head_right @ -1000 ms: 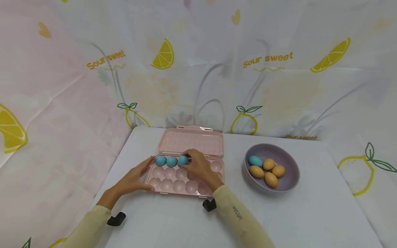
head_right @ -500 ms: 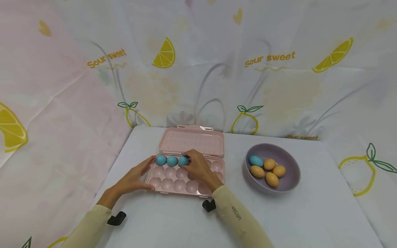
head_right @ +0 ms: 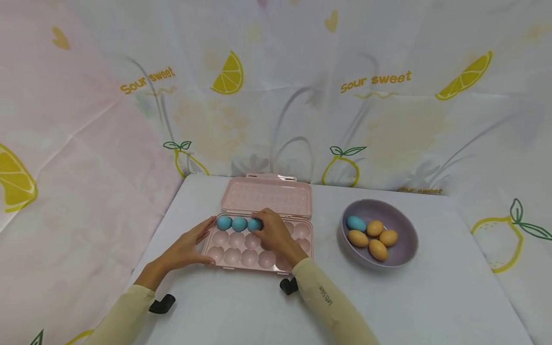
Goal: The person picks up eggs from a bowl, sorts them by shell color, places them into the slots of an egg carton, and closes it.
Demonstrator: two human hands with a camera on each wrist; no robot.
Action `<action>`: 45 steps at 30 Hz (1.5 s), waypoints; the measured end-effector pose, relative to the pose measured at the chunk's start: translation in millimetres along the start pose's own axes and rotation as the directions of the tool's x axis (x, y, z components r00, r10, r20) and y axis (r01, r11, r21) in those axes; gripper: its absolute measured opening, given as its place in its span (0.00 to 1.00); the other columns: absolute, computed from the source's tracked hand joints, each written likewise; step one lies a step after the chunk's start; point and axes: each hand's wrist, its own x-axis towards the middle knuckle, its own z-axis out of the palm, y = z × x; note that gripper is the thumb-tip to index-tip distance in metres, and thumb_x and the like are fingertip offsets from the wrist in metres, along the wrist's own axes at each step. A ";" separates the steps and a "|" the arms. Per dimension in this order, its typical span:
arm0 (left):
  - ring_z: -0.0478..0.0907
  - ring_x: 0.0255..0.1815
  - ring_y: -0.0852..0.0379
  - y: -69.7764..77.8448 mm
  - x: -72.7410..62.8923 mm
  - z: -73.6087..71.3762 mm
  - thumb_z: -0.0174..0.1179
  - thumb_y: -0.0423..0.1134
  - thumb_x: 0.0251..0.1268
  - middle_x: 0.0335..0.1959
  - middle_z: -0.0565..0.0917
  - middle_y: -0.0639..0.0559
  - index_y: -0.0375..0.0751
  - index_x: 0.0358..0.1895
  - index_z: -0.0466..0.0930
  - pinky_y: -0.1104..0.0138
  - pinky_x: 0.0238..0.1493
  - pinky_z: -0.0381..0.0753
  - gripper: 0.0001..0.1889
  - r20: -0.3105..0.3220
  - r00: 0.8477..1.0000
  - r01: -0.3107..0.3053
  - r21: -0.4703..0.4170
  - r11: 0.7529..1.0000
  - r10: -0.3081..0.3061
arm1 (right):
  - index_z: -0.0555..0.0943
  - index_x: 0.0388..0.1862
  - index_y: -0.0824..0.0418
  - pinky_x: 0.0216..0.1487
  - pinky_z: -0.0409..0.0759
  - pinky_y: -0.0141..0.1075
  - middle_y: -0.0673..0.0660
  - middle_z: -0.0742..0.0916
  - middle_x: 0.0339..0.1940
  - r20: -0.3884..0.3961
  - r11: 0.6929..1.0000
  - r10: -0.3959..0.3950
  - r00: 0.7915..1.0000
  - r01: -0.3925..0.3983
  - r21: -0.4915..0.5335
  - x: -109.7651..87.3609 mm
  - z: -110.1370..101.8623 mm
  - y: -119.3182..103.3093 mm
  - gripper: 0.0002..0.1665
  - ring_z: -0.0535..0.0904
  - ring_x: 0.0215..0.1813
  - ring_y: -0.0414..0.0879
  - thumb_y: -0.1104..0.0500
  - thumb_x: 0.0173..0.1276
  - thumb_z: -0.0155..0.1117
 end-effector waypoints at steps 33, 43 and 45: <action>0.53 0.76 0.50 -27.6 0.4 8.0 0.81 0.53 0.34 0.78 0.53 0.46 0.40 0.79 0.44 0.73 0.69 0.60 0.68 -0.005 1.000 0.003 0.002 1.000 -0.003 | 0.83 0.50 0.69 0.37 0.87 0.48 0.61 0.85 0.41 -0.255 0.974 -0.171 0.952 0.123 -0.191 -26.3 -127.4 24.8 0.27 0.81 0.42 0.54 0.64 0.50 0.80; 0.54 0.76 0.47 -19.2 1.1 5.6 0.82 0.45 0.34 0.77 0.54 0.44 0.37 0.78 0.44 0.64 0.70 0.63 0.67 -0.026 1.000 0.000 0.037 0.999 0.001 | 0.82 0.45 0.72 0.35 0.86 0.52 0.67 0.85 0.40 -0.330 0.965 -0.117 0.937 0.028 -0.262 -51.6 -178.7 56.0 0.21 0.82 0.40 0.59 0.69 0.52 0.76; 0.53 0.76 0.46 -17.3 1.0 6.2 0.82 0.41 0.34 0.77 0.54 0.41 0.34 0.78 0.44 0.62 0.70 0.62 0.67 -0.030 1.000 0.007 0.027 1.000 -0.006 | 0.82 0.43 0.72 0.36 0.86 0.52 0.66 0.85 0.38 -0.330 0.963 -0.080 0.941 -0.013 -0.270 -55.5 -185.9 59.8 0.17 0.82 0.40 0.59 0.69 0.53 0.74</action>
